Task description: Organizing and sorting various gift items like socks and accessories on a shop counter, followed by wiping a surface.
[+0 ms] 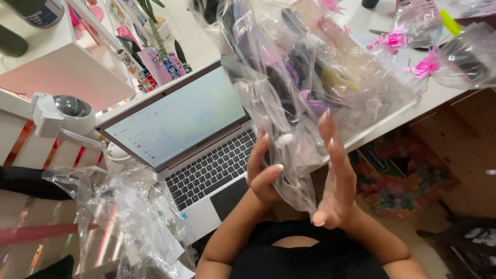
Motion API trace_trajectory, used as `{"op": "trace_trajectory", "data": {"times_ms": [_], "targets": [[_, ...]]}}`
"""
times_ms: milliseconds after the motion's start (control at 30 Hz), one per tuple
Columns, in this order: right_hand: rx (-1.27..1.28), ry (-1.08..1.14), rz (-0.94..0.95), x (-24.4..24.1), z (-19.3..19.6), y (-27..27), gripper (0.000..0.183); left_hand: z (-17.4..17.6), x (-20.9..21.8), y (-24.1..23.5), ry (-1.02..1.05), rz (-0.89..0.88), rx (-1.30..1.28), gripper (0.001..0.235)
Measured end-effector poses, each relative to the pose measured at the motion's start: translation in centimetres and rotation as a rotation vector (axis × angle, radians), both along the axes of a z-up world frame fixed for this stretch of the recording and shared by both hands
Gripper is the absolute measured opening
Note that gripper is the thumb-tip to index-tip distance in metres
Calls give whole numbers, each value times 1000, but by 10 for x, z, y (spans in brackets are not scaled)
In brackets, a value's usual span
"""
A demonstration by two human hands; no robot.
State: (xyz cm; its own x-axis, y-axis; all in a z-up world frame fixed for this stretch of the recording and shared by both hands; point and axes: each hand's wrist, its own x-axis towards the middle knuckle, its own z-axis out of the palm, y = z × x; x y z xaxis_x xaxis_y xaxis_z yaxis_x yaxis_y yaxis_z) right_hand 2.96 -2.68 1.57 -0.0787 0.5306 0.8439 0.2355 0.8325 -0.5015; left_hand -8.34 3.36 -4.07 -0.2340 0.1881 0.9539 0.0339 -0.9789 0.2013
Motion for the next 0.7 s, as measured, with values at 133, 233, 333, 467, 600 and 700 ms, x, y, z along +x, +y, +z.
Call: {"op": "trace_trajectory", "data": {"times_ms": [133, 233, 333, 467, 600, 700], "targets": [[-298, 545, 490, -8, 5, -7, 113, 28, -17, -24, 339, -47, 167, 31], [-171, 525, 410, -4, 2, -14, 104, 59, -1, -42, 531, 0, 304, 39], [-47, 494, 339, 13, -1, -19, 96, 71, 22, -58, 471, 221, 439, 75], [127, 448, 235, 51, -4, -21, 86, 97, 32, -79, 964, -54, 261, 32], [309, 397, 109, 106, -1, -22, 76, 116, 67, -97, 1165, -348, 36, 81], [426, 353, 3, 155, -5, -30, 70, 117, 99, -92, 1002, -665, 1, 51]]}}
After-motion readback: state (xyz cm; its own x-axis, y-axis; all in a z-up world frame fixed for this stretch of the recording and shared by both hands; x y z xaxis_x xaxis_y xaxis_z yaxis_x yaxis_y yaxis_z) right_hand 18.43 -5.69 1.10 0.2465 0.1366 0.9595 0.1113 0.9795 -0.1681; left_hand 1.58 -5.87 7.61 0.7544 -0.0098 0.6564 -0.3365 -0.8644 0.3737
